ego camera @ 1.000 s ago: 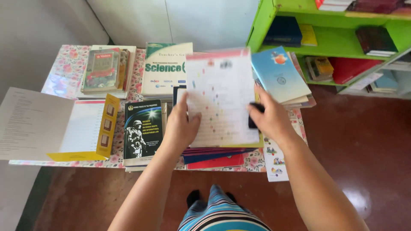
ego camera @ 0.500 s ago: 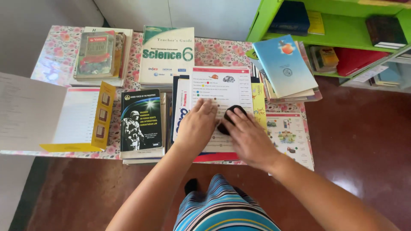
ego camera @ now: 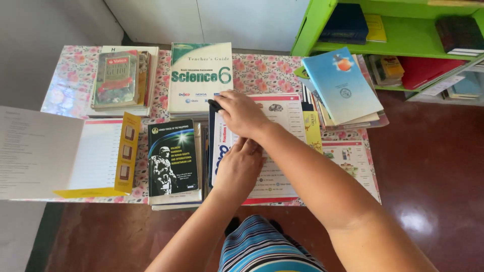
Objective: Wiping down and cleaning educational learning cards with a black cloth on a table.
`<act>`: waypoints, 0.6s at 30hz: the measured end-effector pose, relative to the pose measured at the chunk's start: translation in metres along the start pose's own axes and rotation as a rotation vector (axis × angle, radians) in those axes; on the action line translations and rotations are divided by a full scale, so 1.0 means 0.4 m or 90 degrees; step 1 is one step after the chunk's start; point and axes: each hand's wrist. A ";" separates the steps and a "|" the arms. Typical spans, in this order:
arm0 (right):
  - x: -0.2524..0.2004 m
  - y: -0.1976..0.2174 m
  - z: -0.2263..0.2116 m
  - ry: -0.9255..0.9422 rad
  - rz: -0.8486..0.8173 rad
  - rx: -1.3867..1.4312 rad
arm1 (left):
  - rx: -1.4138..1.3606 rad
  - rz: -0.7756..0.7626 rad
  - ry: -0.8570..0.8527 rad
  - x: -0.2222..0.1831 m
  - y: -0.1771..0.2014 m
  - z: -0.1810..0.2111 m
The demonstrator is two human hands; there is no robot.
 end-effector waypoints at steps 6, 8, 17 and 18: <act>-0.067 0.157 0.191 -0.286 -0.071 -0.010 | 0.035 -0.008 0.010 0.001 -0.014 0.002; -0.106 0.196 0.287 -0.306 -0.057 -0.054 | 0.030 -0.020 0.023 0.010 -0.012 0.001; -0.307 0.168 0.072 -0.097 0.084 0.013 | -0.134 0.105 0.132 0.022 0.036 -0.042; -0.324 0.136 0.056 -0.042 0.062 -0.091 | -0.182 0.163 0.166 0.025 0.041 -0.062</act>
Point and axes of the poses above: each hand's wrist, its own x-axis towards the middle knuckle, its own y-axis out of the back of the hand, z = x × y, and after that the axes turned 14 degrees about -y, right-handed
